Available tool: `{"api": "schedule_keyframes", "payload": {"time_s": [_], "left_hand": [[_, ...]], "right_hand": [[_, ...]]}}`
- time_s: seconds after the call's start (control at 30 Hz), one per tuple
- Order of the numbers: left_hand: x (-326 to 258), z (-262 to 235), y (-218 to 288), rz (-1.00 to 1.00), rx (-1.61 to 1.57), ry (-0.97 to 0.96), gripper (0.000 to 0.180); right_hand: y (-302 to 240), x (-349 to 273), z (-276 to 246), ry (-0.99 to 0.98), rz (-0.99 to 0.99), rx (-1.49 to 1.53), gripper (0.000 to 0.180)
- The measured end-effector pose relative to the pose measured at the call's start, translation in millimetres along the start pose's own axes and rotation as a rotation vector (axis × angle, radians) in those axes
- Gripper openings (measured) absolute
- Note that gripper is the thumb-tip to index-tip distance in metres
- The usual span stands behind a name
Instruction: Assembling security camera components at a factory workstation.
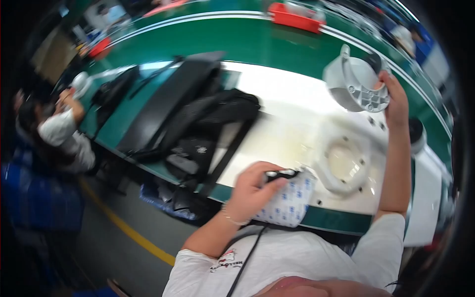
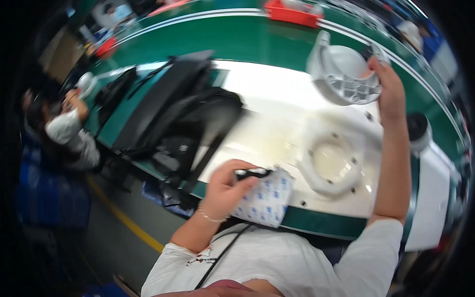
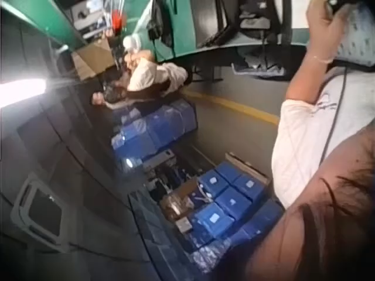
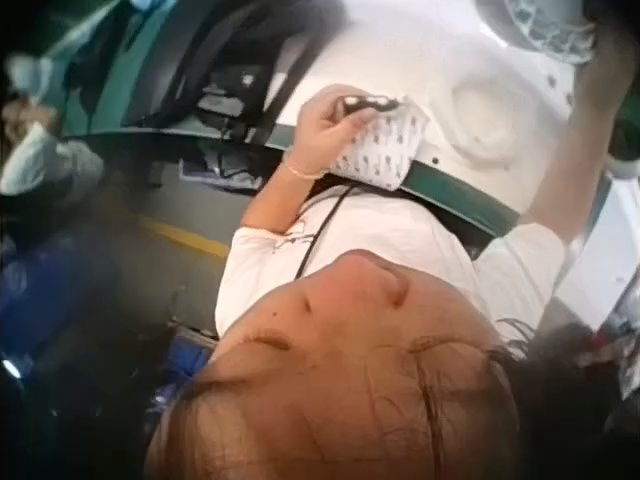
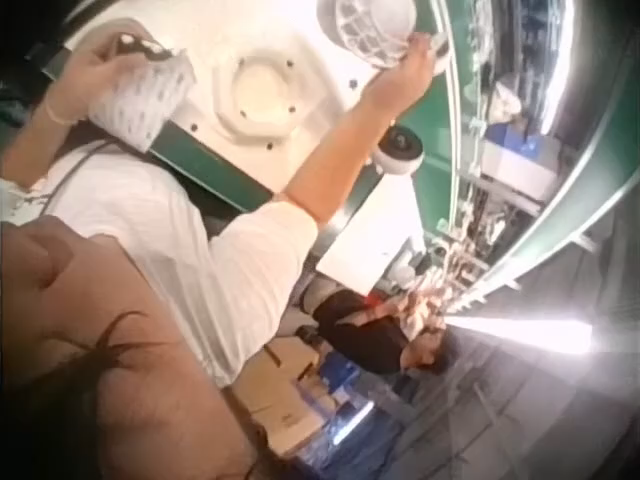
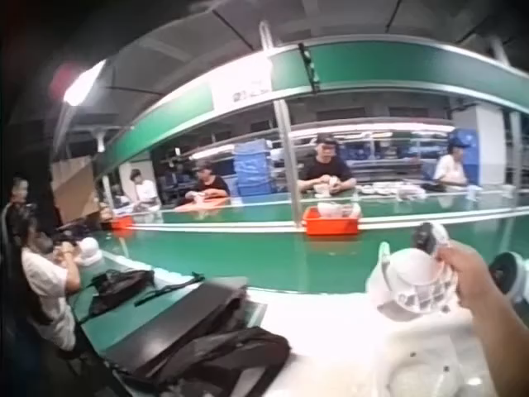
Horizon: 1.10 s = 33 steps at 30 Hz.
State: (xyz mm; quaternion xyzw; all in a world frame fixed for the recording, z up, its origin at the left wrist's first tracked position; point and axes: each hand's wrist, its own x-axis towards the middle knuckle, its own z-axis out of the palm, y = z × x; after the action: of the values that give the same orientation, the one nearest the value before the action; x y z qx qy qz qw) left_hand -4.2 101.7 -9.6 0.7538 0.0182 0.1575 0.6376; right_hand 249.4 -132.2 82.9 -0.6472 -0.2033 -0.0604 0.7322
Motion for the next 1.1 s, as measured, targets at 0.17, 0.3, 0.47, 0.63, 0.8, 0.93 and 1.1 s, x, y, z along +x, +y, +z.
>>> {"api": "schedule_keyframes", "payload": {"time_s": [0.17,0.3,0.47,0.63,0.8,0.93,1.1], "left_hand": [[0.4,2.5,1.2,0.082,-0.147,-0.059,0.017],[-1.1,7.6,0.1,0.131,-0.199,-0.124,0.018],[-8.9,18.1,8.0,0.162,-0.25,-0.106,0.018],[-5.6,28.4,26.6,0.289,-0.249,-0.102,0.019],[-1.2,38.1,41.0,0.333,-0.104,-0.109,0.02],[-1.6,46.2,45.4,0.417,-0.088,-0.092,0.02],[-3.1,50.2,48.2,0.384,-0.137,-0.09,0.021]], "right_hand": [[-32.3,-87.7,-3.6,-0.109,0.159,0.12,0.02],[-41.2,-106.9,-4.2,-0.135,0.275,0.038,0.027],[-52.3,-117.1,-11.6,-0.162,0.375,-0.265,0.035],[-64.0,-126.4,-10.7,-0.053,-0.451,-0.883,0.047],[-74.7,-159.2,33.6,-0.61,-0.555,-0.606,0.033],[-66.9,-160.2,31.5,-0.623,-0.479,-0.45,0.025],[-68.9,-160.6,28.9,-0.644,-0.359,-0.422,0.017]]}}
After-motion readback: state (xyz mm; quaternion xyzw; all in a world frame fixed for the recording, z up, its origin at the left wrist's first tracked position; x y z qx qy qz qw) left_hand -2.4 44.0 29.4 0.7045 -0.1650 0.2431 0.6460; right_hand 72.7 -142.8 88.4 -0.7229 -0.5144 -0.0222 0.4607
